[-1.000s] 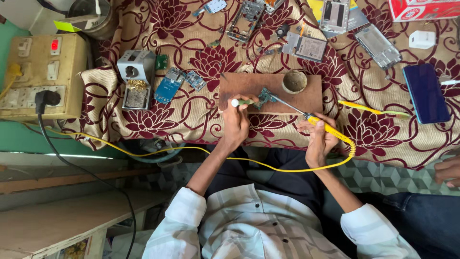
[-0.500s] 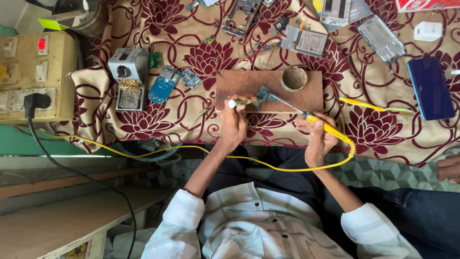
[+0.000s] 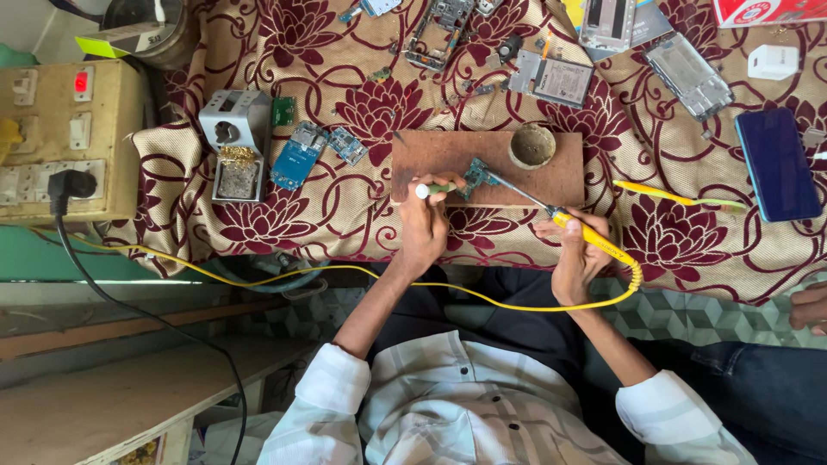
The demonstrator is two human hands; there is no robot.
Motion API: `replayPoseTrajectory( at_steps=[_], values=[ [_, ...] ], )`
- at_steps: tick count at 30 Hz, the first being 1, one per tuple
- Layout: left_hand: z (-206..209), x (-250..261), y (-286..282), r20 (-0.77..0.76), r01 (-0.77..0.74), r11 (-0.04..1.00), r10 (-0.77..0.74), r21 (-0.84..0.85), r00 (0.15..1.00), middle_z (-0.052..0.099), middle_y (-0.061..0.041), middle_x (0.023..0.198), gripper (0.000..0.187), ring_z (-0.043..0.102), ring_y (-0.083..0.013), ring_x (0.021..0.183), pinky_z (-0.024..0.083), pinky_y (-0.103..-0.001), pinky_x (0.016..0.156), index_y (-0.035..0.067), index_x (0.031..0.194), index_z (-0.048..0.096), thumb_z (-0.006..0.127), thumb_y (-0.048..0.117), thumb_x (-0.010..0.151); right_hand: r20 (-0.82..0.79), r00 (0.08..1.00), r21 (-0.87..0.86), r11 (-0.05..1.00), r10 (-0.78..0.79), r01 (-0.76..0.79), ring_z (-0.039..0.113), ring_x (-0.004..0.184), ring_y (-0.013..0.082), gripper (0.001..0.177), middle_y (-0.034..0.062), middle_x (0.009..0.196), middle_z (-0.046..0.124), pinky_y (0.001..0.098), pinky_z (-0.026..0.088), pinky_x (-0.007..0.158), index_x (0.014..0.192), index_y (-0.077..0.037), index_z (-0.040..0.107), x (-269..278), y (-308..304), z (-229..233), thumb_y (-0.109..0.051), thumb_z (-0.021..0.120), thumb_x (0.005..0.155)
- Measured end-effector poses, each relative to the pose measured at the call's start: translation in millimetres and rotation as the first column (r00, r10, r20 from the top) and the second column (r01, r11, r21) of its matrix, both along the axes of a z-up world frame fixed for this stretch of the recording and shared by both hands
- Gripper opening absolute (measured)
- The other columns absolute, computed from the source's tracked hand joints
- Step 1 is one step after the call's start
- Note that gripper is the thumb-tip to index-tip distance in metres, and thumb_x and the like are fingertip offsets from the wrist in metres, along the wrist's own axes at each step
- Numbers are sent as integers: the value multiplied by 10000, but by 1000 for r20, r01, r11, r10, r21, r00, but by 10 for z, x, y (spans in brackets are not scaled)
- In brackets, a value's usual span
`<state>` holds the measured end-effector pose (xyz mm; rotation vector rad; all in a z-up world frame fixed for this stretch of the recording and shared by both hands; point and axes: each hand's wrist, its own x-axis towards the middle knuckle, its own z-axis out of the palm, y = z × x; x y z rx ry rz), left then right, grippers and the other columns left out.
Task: The person uses a soldering iron and solder wire to apply solder to joints on a small circuit board held on a wooden board. The person repeatedly melts solder onto the board while holding the board steady with the other hand.
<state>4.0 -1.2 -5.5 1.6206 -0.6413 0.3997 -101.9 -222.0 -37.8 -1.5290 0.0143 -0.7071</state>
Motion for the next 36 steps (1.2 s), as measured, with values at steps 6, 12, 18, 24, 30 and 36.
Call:
replayPoseTrajectory(
  at_steps=[6,12,18,24,30,36],
  values=[
    [-1,-5,26,-21,-35,997,37,70,999,749,-181,1114,251,606,-147,613,466,-266,546,1,1182,442,386,-147,987,-33,999,-37,999,-12,11,692,772,206,198,176,864,674,325,583,742,1194,26,464,-7,-42,-36,-166,480,1146],
    [44,-32,16,-33,-10,1000,10,12,999,715,-183,1118,313,721,-216,826,512,-271,610,5,1190,443,381,-172,940,-13,999,-39,999,-30,30,669,745,190,165,162,838,664,315,571,744,1164,25,469,-4,-42,-85,-133,501,1130],
    [89,-18,24,64,-13,999,11,33,998,714,-191,1105,343,705,-273,874,531,-356,847,14,1191,427,401,-185,912,36,999,-26,999,-29,30,654,753,171,164,149,879,649,297,556,734,1178,37,504,-12,-36,-125,-115,505,1117],
    [164,-37,29,57,-47,997,43,59,997,728,-194,1073,346,696,-320,898,510,-362,881,-1,1141,465,417,-202,863,0,988,-333,932,-153,144,671,713,148,187,112,777,694,272,525,678,1113,51,590,-101,23,143,-129,553,1078],
    [126,-21,13,38,-31,999,30,43,999,728,-197,1080,313,715,-302,891,523,-369,891,-10,1121,454,410,-201,876,92,987,-522,838,-130,159,680,642,156,169,96,739,698,276,506,605,1021,45,625,-65,141,635,-122,600,1036],
    [99,-5,17,45,-29,998,27,55,999,717,-206,1072,303,710,-314,901,538,-358,843,-18,1125,451,414,-198,884,52,992,-592,796,-116,124,651,598,180,180,90,714,660,301,474,555,906,0,586,-10,183,1020,-119,629,1033]
  ],
)
